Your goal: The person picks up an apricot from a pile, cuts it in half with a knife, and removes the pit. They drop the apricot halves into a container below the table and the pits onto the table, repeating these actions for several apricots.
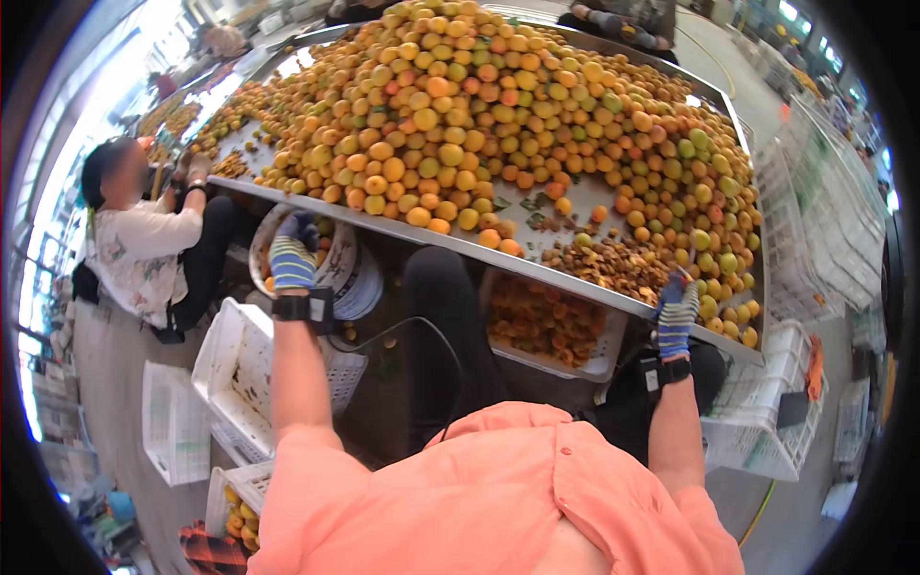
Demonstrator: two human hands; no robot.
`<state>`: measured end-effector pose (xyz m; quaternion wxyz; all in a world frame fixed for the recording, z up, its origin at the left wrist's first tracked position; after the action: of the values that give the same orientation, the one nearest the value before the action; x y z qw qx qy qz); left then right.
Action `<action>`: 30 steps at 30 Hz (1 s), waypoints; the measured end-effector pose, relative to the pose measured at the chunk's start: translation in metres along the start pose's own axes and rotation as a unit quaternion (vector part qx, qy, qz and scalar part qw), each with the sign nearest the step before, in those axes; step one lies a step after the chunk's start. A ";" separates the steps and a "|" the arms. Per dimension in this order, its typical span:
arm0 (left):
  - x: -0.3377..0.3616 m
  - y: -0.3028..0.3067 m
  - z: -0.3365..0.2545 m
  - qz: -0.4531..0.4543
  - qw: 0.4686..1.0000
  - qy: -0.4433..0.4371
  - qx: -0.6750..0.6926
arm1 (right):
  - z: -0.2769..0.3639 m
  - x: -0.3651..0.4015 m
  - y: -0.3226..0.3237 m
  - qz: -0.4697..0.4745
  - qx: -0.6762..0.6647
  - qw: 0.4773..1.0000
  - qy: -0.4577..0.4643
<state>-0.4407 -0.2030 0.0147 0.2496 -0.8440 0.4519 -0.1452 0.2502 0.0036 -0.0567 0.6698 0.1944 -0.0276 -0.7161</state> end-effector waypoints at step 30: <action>-0.022 -0.278 0.242 0.271 0.720 0.271 -0.579 | 0.015 0.001 0.002 0.071 0.066 0.995 -0.012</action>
<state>-0.1472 0.0153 -0.0339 -0.3921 -0.5898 0.7060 -0.0040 0.2472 -0.0006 -0.0424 0.7045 0.2273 -0.0967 -0.6654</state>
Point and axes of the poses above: each hand's wrist, its own x-axis away from the middle knuckle, its own y-axis out of the back of the hand, z = x × y, the point moved 6 cm from there along -x, towards the middle knuckle, and after that the axes turned 14 degrees about z, right-handed, at the moved point
